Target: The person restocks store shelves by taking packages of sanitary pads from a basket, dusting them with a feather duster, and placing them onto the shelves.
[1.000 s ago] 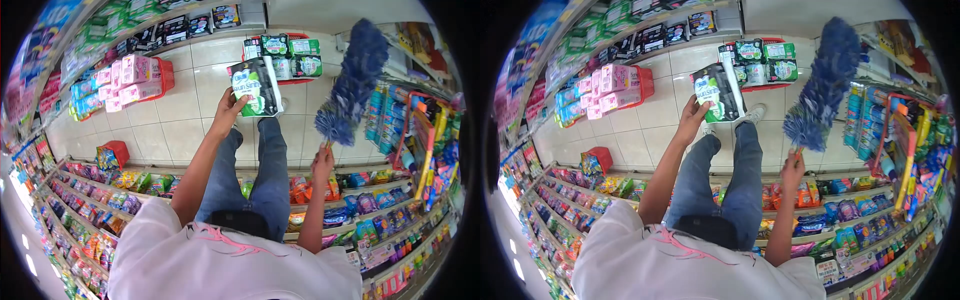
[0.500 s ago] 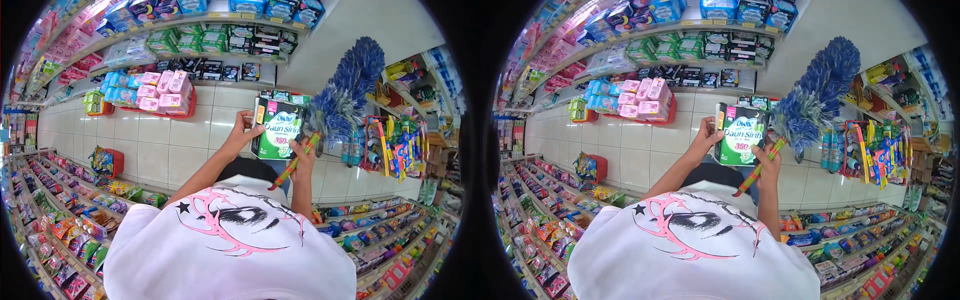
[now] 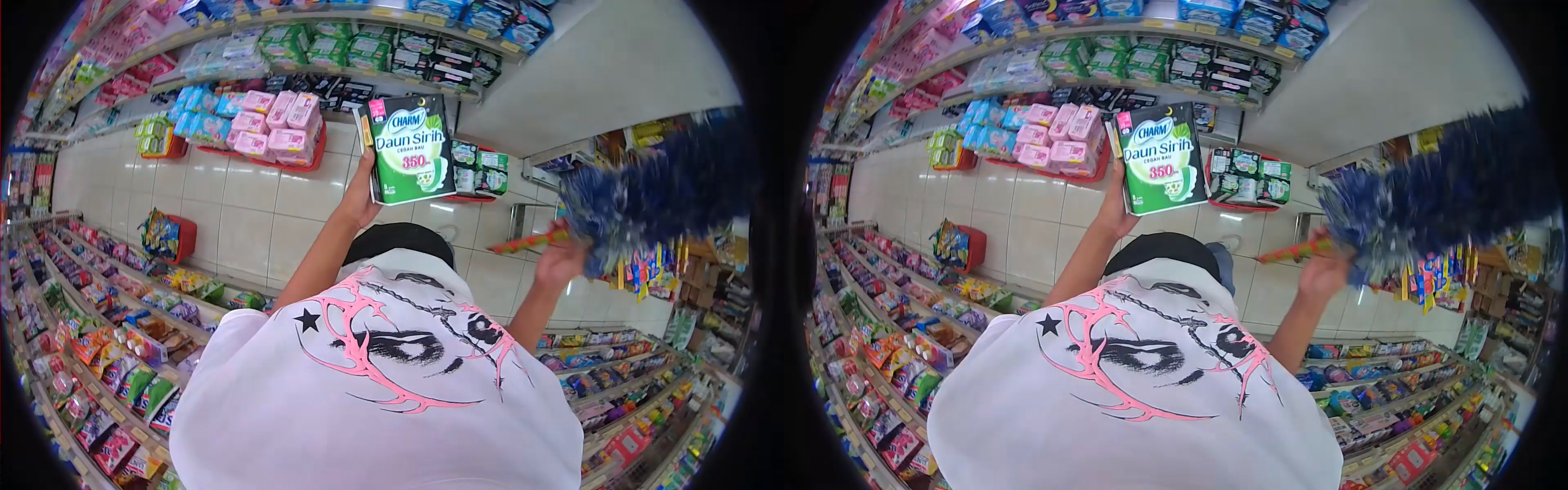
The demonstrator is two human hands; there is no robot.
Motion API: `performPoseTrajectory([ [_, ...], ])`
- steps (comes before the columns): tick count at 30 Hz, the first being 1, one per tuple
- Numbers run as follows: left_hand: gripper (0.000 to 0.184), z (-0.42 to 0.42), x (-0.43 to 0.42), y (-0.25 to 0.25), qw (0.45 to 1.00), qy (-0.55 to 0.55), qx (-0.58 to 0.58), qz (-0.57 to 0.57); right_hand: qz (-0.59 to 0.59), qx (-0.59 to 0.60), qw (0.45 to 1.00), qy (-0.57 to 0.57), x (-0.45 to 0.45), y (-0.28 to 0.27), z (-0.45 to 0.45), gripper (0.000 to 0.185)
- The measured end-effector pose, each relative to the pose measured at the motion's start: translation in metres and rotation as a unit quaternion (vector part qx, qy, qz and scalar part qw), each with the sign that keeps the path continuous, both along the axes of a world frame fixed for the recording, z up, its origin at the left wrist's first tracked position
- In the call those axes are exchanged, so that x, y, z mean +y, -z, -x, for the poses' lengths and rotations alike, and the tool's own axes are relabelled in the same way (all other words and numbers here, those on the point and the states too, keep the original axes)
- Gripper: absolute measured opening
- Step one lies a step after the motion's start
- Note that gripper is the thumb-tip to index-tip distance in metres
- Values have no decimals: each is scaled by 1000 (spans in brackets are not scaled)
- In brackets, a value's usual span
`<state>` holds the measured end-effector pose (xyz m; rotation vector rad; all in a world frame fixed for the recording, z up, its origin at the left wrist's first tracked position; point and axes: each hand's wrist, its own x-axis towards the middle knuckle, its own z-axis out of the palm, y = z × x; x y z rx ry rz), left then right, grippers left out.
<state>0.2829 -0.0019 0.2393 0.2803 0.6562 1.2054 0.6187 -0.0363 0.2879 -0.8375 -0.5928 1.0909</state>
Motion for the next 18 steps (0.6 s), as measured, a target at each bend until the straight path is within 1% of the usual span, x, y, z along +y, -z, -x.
performPoseTrajectory([
  [1, 66, 5, 0, -3, 1000, -14, 5, -25, -11, 38, 999, -2, -6, 5, -17, 35],
  [2, 72, 7, 1, -4, 999, -25, 28, -39, -8, 38, 999, -13, -10, -2, -19, 35],
  [3, 72, 9, 1, -6, 998, -35, 28, -37, 11, 16, 999, -30, -13, -15, -20, 33],
  [4, 68, 12, 1, -7, 999, -38, 11, -27, 30, -6, 998, -46, -18, -22, -21, 31],
  [5, 63, 14, 0, -9, 999, -39, -6, -19, 32, -7, 998, -52, -25, -17, -23, 31],
  [6, 60, 14, 1, -12, 999, -49, 7, -13, 155, -60, 986, 4, -33, -3, -26, 29],
  [7, 60, 15, 3, -10, 998, -54, 7, -15, 272, -111, 954, 61, -41, 9, -29, 27],
  [8, 58, 15, 6, -6, 996, -77, 31, -14, 237, -408, 881, 23, -56, 19, -28, 27],
  [9, 56, 16, 9, -3, 993, -99, 56, -13, 178, -665, 725, -14, -72, 26, -26, 30],
  [10, 52, 17, 14, -2, 991, -130, 33, -14, 103, -770, 614, -140, -77, 28, -30, 34],
  [11, 52, 21, 16, 10, 991, -132, 34, -13, 24, -840, 476, -260, -80, 29, -34, 38],
  [12, 51, 26, 16, 32, 989, -119, -2, -84, 25, -839, 477, -261, -75, 24, -20, 38],
  [13, 49, 29, 14, 44, 982, -104, -38, -154, 24, -775, 544, -319, -68, 16, 3, 38],
  [14, 49, 31, 14, 42, 982, -102, -39, -153, 24, -703, 605, -373, -62, 11, 17, 37],
  [15, 47, 32, 12, 36, 988, -111, -32, -102, 27, -703, 605, -374, -60, 13, 18, 37],
  [17, 43, 37, 8, 16, 991, -136, -17, -2, -56, -757, 580, -296, -56, 21, 15, 35],
  [18, 43, 38, 9, 1, 991, -133, -14, 14, -59, -789, 561, -243, -53, 27, 17, 32],
])
